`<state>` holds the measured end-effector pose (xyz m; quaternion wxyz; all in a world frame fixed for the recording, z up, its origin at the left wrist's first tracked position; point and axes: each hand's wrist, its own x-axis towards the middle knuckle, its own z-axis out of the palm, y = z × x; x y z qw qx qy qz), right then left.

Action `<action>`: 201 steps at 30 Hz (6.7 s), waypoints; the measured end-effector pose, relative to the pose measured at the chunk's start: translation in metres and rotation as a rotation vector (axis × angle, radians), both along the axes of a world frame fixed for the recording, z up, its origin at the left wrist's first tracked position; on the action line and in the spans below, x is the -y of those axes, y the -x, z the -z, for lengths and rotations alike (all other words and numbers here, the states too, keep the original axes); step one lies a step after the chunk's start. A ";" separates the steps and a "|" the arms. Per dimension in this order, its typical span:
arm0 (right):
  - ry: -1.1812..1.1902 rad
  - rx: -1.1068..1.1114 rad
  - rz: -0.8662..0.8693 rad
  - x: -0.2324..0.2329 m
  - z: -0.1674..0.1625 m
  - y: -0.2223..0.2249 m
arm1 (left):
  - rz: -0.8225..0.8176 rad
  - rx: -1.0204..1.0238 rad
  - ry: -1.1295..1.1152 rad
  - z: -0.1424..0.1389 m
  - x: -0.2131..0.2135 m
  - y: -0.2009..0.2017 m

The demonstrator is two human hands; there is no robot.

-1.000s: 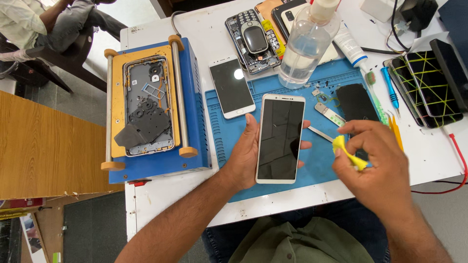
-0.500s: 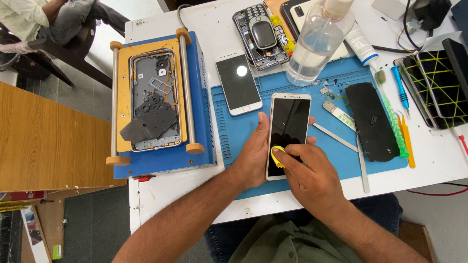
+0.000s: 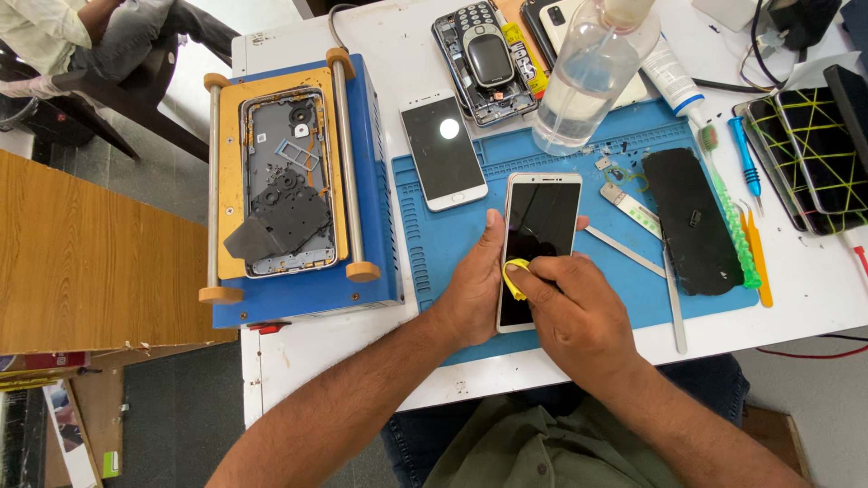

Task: The person wipes a smartphone screen with a yellow cloth, then opens the phone's back cover and works on the internal components, using a screwdriver on the battery area and prying with a spudger on the repair mat.

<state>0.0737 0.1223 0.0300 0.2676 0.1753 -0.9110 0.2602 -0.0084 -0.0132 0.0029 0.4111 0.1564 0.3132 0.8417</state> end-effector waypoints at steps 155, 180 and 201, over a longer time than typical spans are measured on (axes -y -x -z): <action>0.903 0.863 0.146 -0.091 -0.060 0.041 | 0.228 -0.084 0.083 -0.004 -0.004 0.003; 0.428 0.634 0.073 -0.025 -0.048 0.046 | 0.039 0.053 0.106 0.024 0.003 0.012; 0.622 0.471 0.011 -0.023 -0.022 0.038 | -0.006 -0.016 0.278 0.028 0.000 0.012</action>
